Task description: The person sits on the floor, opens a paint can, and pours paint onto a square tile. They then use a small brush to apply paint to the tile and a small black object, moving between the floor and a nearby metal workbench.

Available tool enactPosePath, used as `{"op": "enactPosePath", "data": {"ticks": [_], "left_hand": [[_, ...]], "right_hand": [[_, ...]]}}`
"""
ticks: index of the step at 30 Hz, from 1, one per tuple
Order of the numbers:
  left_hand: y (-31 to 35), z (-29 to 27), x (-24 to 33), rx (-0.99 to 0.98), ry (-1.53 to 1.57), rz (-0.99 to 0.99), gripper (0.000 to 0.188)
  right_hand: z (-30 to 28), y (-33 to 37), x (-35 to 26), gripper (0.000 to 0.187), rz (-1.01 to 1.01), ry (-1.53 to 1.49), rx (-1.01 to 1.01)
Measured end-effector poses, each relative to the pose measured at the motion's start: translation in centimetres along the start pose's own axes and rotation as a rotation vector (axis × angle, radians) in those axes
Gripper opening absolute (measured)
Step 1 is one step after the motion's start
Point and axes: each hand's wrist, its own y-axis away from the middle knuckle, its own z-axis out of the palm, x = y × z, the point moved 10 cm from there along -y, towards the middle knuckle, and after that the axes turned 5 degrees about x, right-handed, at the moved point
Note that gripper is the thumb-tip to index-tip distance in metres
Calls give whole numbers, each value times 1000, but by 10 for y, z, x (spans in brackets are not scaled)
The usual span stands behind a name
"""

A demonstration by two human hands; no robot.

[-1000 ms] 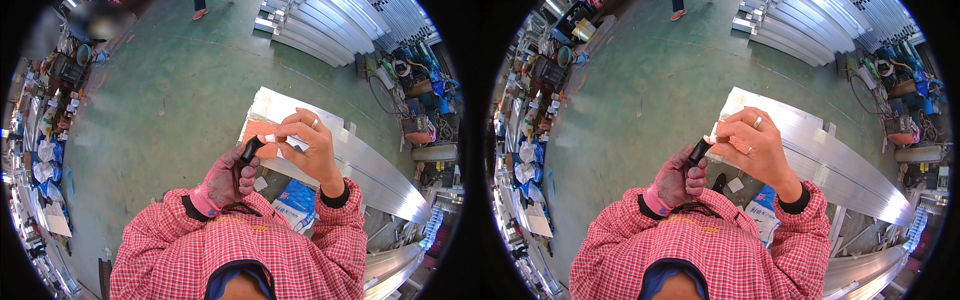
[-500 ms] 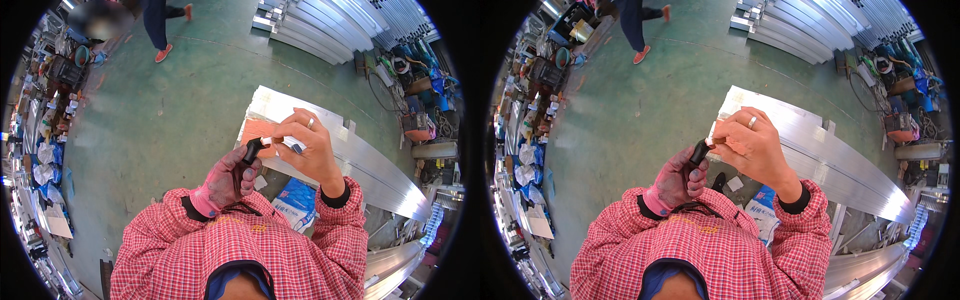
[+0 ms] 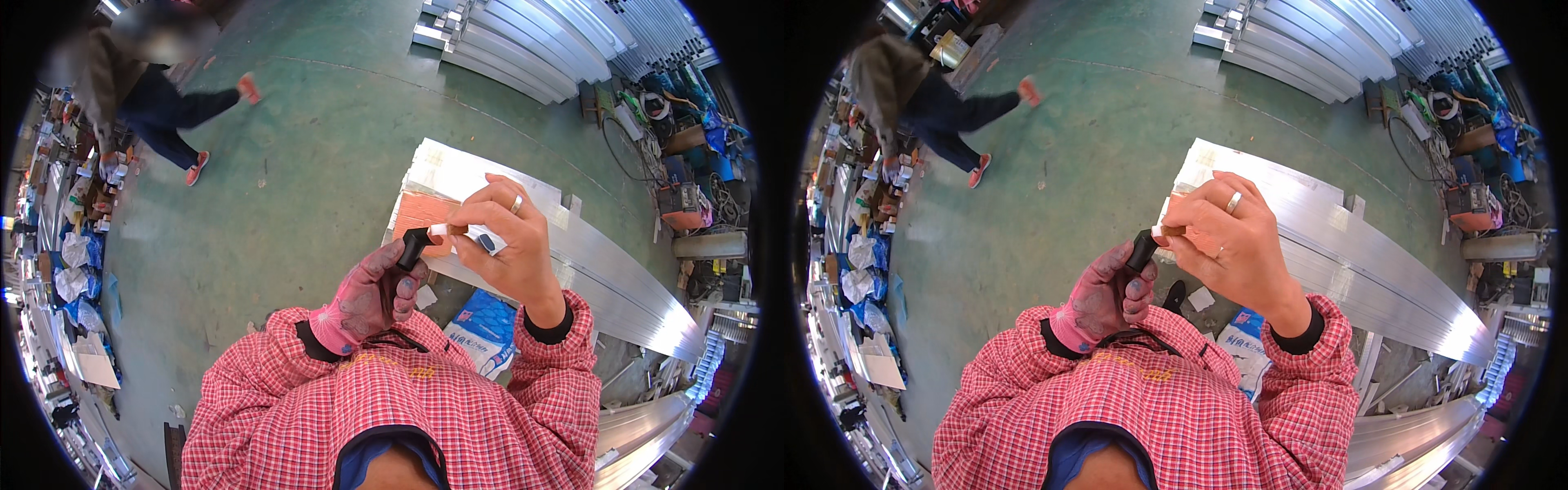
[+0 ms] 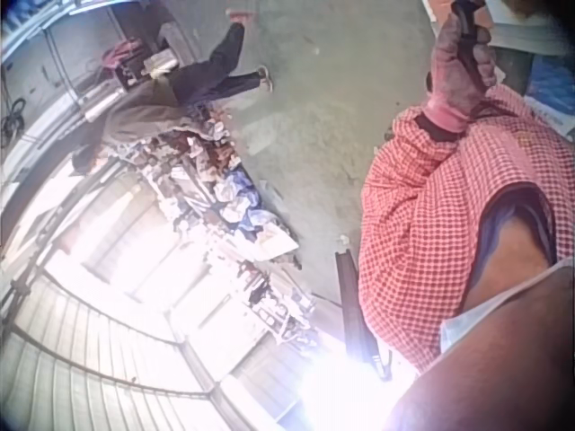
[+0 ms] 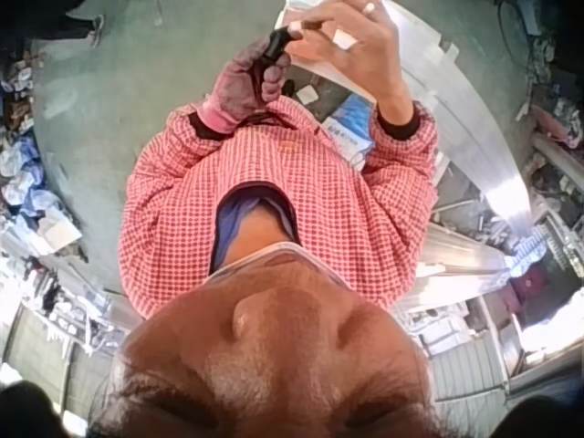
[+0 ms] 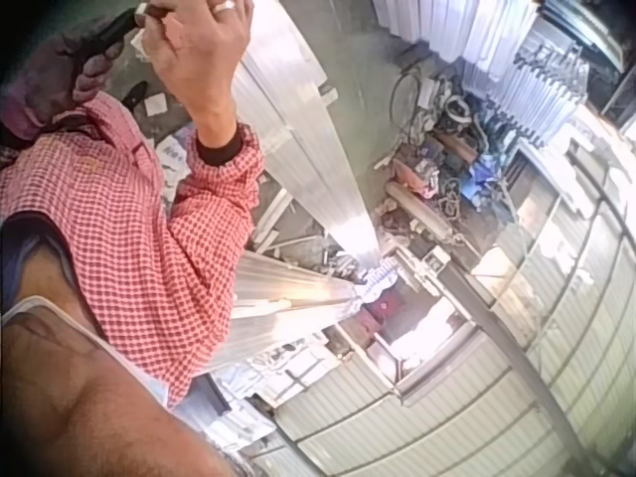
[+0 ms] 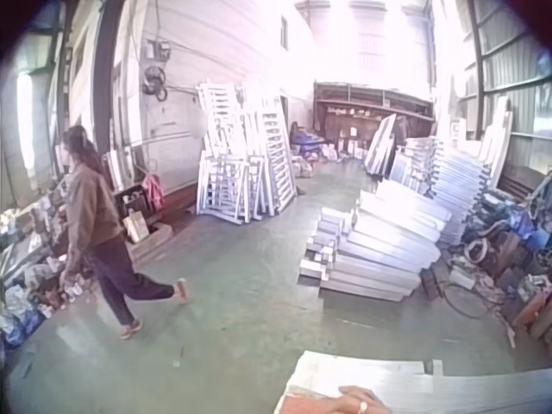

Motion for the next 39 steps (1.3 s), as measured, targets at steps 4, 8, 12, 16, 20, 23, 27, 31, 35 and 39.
{"op": "enactPosePath", "data": {"ticks": [4,8,12,16,20,23,27,31,35,39], "left_hand": [[-1,-2,-3,6,27,-7,37],[1,3,3,-106,127,33,42],[5,11,6,-352,193,48,44],[4,-2,0,-466,193,43,44],[4,-6,-5,-434,204,58,43],[4,-9,-7,-400,213,73,41],[4,-10,-8,-398,166,84,37],[3,-12,-9,-400,176,91,37],[2,-17,-11,-497,84,92,38],[3,-16,-9,-407,132,99,37]], "right_hand": [[-1,-1,-4,21,-28,28,10],[-26,0,-18,24,-46,19,155],[-34,14,-25,30,-37,-41,202],[-21,27,-23,28,35,-68,231],[-5,36,-22,27,77,-88,231],[3,37,-24,26,83,-67,212],[7,35,-29,25,74,-46,214],[9,32,-33,24,66,-49,207],[13,29,-34,24,53,-35,198],[11,29,-35,24,47,-3,197]]}}
